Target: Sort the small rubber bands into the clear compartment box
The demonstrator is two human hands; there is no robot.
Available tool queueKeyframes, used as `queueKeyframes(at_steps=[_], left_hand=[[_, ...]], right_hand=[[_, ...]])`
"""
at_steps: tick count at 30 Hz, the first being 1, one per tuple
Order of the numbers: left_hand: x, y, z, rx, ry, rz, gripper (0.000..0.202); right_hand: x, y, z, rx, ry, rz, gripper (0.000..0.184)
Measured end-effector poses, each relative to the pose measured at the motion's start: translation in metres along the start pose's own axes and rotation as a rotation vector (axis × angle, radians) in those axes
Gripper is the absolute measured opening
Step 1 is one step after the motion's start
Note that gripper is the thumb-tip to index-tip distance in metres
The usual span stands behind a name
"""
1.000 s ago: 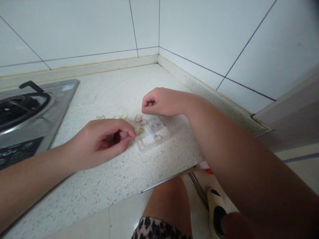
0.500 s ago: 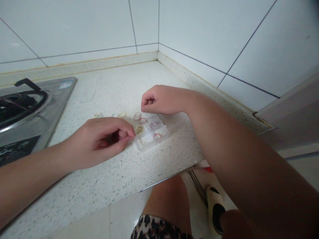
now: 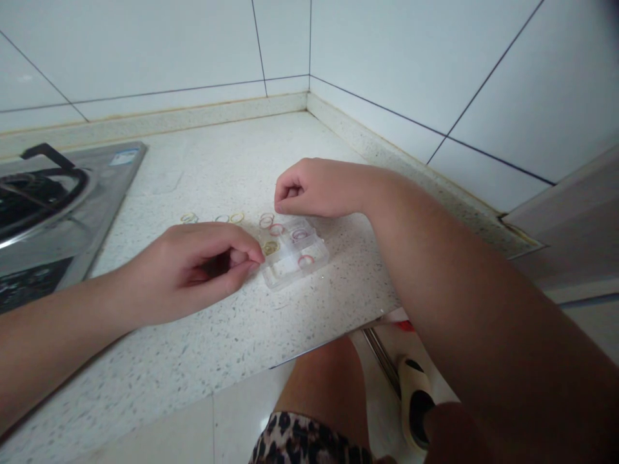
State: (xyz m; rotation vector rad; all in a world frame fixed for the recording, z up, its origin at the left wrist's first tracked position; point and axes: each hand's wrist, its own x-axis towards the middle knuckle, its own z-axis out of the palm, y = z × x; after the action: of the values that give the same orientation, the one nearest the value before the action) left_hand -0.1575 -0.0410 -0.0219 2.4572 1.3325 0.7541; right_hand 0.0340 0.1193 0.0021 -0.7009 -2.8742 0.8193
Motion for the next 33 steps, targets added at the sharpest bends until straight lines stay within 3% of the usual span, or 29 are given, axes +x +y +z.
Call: queueKeyframes(at_steps=[17, 33], left_hand=[[-0.0020, 0.0027, -0.0020, -0.019, -0.050, -0.064, 0.008], [-0.0011, 0.0032, -0.0012, -0.025, -0.029, -0.057, 0.008]], right_hand=[[-0.0021, -0.0011, -0.0014, 0.020, 0.002, 0.007, 0.027], [0.0038, 0.0068, 0.0015, 0.066, 0.006, -0.015, 0.026]])
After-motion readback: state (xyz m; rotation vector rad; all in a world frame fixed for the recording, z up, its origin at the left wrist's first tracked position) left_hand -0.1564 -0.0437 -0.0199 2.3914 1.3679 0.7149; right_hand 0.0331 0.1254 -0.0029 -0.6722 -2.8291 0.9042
